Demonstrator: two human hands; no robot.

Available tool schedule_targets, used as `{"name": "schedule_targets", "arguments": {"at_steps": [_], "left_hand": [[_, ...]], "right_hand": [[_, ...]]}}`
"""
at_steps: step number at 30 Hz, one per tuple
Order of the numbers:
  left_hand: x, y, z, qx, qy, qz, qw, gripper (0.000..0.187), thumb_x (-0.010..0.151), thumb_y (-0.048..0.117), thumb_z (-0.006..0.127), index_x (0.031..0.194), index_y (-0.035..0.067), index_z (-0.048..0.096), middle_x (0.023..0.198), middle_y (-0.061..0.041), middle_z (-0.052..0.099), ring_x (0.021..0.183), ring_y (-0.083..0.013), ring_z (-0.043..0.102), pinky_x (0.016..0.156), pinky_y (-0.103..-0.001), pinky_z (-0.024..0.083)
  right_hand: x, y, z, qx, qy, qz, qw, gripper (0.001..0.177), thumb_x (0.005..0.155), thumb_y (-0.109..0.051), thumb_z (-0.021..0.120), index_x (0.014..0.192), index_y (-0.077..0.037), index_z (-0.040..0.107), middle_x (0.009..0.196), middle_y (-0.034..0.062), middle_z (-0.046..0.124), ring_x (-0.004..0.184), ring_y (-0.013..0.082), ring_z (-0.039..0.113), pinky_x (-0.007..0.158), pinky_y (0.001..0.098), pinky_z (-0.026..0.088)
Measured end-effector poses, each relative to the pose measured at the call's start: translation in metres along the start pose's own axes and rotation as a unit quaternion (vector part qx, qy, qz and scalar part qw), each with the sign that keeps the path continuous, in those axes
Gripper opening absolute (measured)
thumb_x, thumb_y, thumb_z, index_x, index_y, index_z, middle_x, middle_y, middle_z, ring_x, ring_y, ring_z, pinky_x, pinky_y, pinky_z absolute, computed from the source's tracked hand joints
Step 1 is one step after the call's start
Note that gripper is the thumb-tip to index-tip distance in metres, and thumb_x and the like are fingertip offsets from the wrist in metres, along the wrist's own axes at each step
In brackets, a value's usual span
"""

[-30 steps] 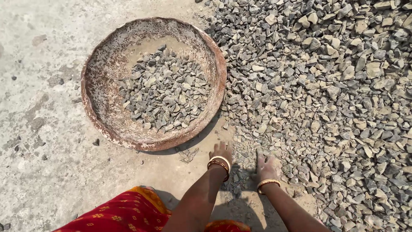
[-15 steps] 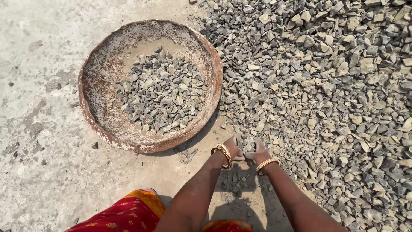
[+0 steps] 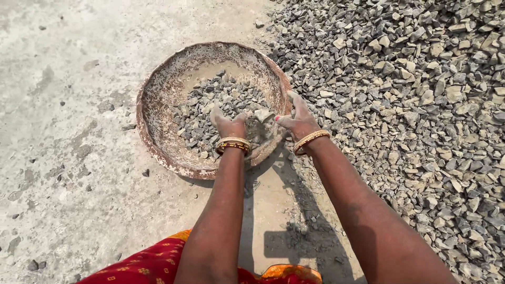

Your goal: Gathering gravel by hand from a pile on the ground and placing it into a metal pan.

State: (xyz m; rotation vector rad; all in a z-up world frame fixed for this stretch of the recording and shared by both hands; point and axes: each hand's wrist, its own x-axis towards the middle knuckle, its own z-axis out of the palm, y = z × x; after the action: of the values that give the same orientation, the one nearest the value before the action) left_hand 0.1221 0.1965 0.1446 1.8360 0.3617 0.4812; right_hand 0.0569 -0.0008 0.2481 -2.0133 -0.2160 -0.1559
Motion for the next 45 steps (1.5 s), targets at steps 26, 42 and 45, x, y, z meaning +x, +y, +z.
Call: {"name": "schedule_targets", "arguments": {"at_steps": [26, 42, 45], "left_hand": [[-0.186, -0.012, 0.073, 0.458, -0.58, -0.089, 0.668, 0.089, 0.094, 0.039, 0.07, 0.164, 0.036, 0.014, 0.174, 0.005, -0.001, 0.157, -0.0455, -0.009, 0.117, -0.078, 0.009], [-0.205, -0.054, 0.057, 0.391, -0.582, -0.1, 0.706, 0.095, 0.088, 0.043, 0.076, 0.162, 0.013, 0.023, 0.167, -0.015, 0.026, 0.154, -0.0342, 0.027, 0.125, -0.046, 0.025], [-0.204, -0.081, 0.065, 0.408, -0.565, -0.044, 0.716, 0.101, 0.089, 0.045, 0.077, 0.163, 0.012, 0.016, 0.169, -0.014, 0.014, 0.156, -0.0302, 0.016, 0.127, -0.046, 0.018]], "right_hand": [[-0.298, 0.275, -0.118, -0.142, 0.524, 0.725, 0.424, 0.084, 0.098, -0.061, 0.047, 0.16, -0.009, 0.027, 0.168, 0.0181, 0.017, 0.15, 0.0453, 0.022, 0.117, 0.0628, 0.026], [-0.171, 0.221, -0.044, -0.067, 0.38, 0.577, 0.72, 0.072, 0.088, -0.035, 0.074, 0.145, -0.004, 0.044, 0.14, 0.0218, 0.039, 0.111, 0.0375, 0.052, 0.091, 0.056, 0.046], [-0.216, 0.223, -0.087, -0.257, 0.298, 0.678, 0.621, 0.044, 0.093, -0.027, 0.067, 0.133, -0.012, 0.06, 0.144, 0.0182, 0.046, 0.127, 0.0351, 0.053, 0.099, 0.051, 0.048]]}}
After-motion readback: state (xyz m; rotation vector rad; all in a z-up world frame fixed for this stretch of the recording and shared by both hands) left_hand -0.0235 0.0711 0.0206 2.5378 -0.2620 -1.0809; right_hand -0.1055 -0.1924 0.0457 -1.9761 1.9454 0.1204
